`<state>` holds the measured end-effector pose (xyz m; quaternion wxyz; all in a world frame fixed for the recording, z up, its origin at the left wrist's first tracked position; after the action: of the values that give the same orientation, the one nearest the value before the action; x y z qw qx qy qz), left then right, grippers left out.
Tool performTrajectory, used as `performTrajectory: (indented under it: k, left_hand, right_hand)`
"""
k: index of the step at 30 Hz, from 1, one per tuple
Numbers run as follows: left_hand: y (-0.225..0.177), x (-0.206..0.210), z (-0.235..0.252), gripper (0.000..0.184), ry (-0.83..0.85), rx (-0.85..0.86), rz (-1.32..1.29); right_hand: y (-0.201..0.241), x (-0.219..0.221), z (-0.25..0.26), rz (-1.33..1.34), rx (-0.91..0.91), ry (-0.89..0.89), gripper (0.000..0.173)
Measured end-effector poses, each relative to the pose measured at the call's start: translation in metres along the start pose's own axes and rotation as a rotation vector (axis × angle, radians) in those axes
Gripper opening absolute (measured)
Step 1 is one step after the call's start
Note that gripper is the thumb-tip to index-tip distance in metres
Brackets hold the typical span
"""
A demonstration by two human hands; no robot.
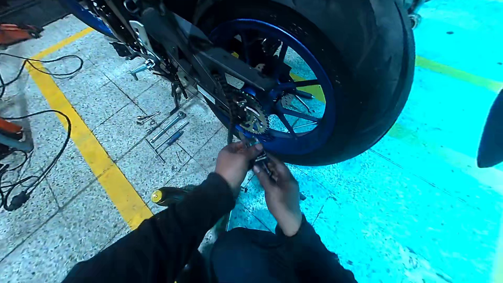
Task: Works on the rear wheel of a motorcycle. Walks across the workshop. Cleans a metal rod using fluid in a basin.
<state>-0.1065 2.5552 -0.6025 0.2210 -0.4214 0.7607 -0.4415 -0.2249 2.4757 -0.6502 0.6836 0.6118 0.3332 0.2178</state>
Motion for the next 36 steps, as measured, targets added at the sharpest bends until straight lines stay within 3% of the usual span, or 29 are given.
performTrajectory:
  k: [6,16,20,23,27,33,36]
  left_hand:
    - [0.011,0.022,0.050,0.042,-0.107,0.020,-0.131]
    - [0.012,0.018,0.075,0.052,-0.204,0.045,-0.333]
    - [0.006,0.018,0.077,0.038,-0.279,0.039,-0.369]
    - [0.000,0.024,0.072,0.036,-0.340,0.006,-0.354]
    - [0.003,0.023,0.072,0.038,-0.358,-0.012,-0.304]
    - [0.010,0.006,0.057,0.054,-0.283,-0.027,-0.105]
    - [0.024,-0.020,0.041,0.047,-0.166,-0.065,0.148]
  right_hand:
    - [-0.012,-0.003,0.037,-0.117,-0.203,-0.057,0.040]
    - [-0.032,0.020,0.084,0.037,-0.203,-0.118,0.034]
    - [-0.032,0.027,0.089,0.039,-0.114,-0.178,0.040]
    - [-0.028,0.030,0.088,0.065,-0.073,-0.248,0.028]
    - [-0.026,0.037,0.097,0.080,-0.097,-0.205,0.016]
    - [-0.014,0.055,0.114,0.134,-0.084,-0.132,0.017]
    - [-0.007,0.062,0.120,0.211,-0.028,-0.091,0.019]
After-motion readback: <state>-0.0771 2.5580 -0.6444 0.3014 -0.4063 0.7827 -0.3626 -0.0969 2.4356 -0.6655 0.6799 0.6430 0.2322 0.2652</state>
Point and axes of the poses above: each hand's wrist, its own z-axis towards the middle knuckle, its own x-axis out of the palm, y = z × x, the point moved 3 cm from there along z, towards the middle knuckle, and after that the axes turned 2 degrees about z, right-handed, at the moved point
